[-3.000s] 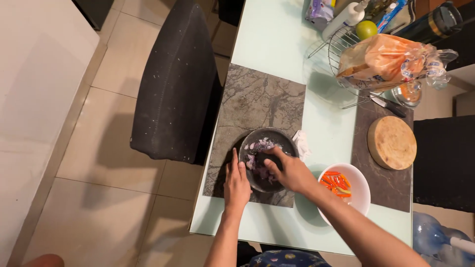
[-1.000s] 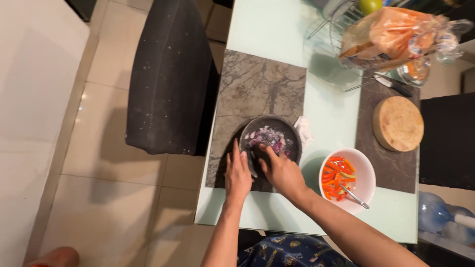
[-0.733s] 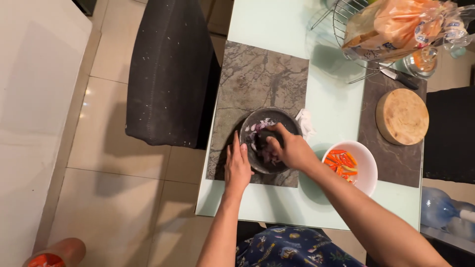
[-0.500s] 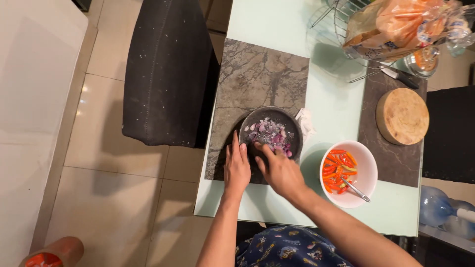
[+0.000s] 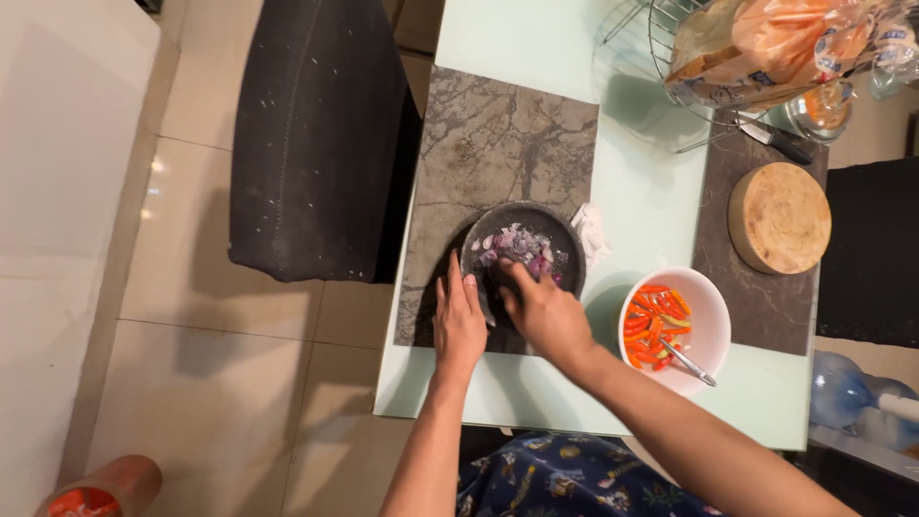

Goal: Crushing and grinding red onion slices using a mortar and pestle on a dining table.

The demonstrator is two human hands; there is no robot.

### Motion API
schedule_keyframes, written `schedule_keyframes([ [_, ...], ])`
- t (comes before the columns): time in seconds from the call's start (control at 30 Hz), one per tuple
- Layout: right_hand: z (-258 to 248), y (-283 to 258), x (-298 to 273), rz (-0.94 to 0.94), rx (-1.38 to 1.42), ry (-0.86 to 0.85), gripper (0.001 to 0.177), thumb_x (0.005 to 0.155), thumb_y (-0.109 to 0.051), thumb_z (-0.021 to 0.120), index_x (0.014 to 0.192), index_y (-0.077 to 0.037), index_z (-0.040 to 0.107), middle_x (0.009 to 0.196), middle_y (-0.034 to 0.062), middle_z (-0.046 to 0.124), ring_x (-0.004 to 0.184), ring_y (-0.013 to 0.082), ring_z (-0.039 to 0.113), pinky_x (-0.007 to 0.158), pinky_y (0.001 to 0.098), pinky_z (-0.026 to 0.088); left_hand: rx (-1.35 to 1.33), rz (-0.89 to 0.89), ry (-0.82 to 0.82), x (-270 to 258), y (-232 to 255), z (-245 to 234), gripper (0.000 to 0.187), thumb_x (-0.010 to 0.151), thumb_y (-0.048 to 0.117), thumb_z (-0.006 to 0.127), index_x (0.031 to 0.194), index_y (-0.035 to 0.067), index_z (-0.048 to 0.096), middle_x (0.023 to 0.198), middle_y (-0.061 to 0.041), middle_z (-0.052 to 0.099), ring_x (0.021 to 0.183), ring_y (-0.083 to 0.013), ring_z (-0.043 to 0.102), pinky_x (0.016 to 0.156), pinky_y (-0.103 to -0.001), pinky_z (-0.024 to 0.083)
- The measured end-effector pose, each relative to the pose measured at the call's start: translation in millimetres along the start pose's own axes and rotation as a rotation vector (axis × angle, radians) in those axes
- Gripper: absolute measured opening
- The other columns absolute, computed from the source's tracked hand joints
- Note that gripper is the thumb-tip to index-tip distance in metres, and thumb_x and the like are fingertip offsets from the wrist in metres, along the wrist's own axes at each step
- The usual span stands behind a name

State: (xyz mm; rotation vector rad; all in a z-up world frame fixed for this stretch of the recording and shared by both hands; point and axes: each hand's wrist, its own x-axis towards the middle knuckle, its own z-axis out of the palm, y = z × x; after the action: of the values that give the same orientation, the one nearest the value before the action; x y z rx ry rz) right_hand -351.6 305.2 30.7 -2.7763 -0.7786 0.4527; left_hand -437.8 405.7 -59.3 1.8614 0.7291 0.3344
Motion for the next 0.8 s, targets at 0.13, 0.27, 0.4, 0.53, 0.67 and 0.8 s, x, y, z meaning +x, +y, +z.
schedule_keyframes([
  [0.13,-4.2,20.7,12.7,-0.025,-0.010,0.036,0.042,0.098,-0.033,0.064,0.137,-0.021,0.054,0.100,0.0329,0.066,0.078,0.0515,0.069,0.066,0.0583,0.057,-0.130,-0.261,-0.161,5.8,39.7,-23.8,0.055,0.106,0.038,0.038,0.157,0.018,0.034,0.141,-0.028,0.050,0.091,-0.0463,0.072,0.067,-0.046,0.063],
  [0.27,-3.6,21.2,12.3,-0.027,0.022,0.005,0.047,0.094,-0.035,0.065,0.136,-0.020,0.052,0.083,0.0303,0.070,0.074,0.0526,0.069,0.067,0.0607,0.055,-0.079,-0.151,-0.086,7.3,10.0,-5.9,0.053,0.110,0.036,0.040,0.159,0.017,0.035,0.142,-0.031,0.048,0.100,-0.0504,0.067,0.065,-0.045,0.061],
  [0.4,2.2,52.5,36.1,-0.080,0.018,-0.021,0.046,0.095,-0.038,0.066,0.135,-0.019,0.053,0.084,0.0296,0.070,0.071,0.0498,0.068,0.061,0.0572,0.054,-0.178,-0.345,-0.211,7.1,47.1,-33.8,0.054,0.103,0.038,0.038,0.155,0.022,0.034,0.146,-0.023,0.049,0.085,-0.0460,0.076,0.055,-0.040,0.063],
  [0.53,-85.3,40.7,52.8,0.066,0.188,-0.221,0.042,0.097,-0.042,0.063,0.133,-0.022,0.057,0.080,0.0213,0.073,0.064,0.0422,0.066,0.057,0.0518,0.053,-0.177,-0.239,-0.141,8.9,38.3,-24.2,0.054,0.105,0.038,0.040,0.156,0.020,0.035,0.142,-0.029,0.048,0.098,-0.0475,0.069,0.055,-0.041,0.066],
  [0.67,-86.3,53.9,44.5,0.293,0.198,-0.364,0.042,0.096,-0.045,0.060,0.134,-0.026,0.057,0.074,0.0188,0.071,0.055,0.0306,0.065,0.055,0.0466,0.055,-0.167,-0.261,-0.143,6.2,43.4,-28.6,0.054,0.105,0.038,0.040,0.156,0.019,0.035,0.145,-0.029,0.045,0.093,-0.0451,0.071,0.054,-0.041,0.064],
  [0.8,-43.8,72.0,24.4,0.139,0.119,-0.256,0.041,0.099,-0.043,0.061,0.136,-0.025,0.055,0.074,0.0232,0.072,0.063,0.0380,0.069,0.063,0.0503,0.056,-0.196,-0.304,-0.169,7.2,51.4,-34.5,0.054,0.104,0.037,0.039,0.155,0.019,0.034,0.142,-0.026,0.049,0.084,-0.0422,0.074,0.053,-0.040,0.061],
])
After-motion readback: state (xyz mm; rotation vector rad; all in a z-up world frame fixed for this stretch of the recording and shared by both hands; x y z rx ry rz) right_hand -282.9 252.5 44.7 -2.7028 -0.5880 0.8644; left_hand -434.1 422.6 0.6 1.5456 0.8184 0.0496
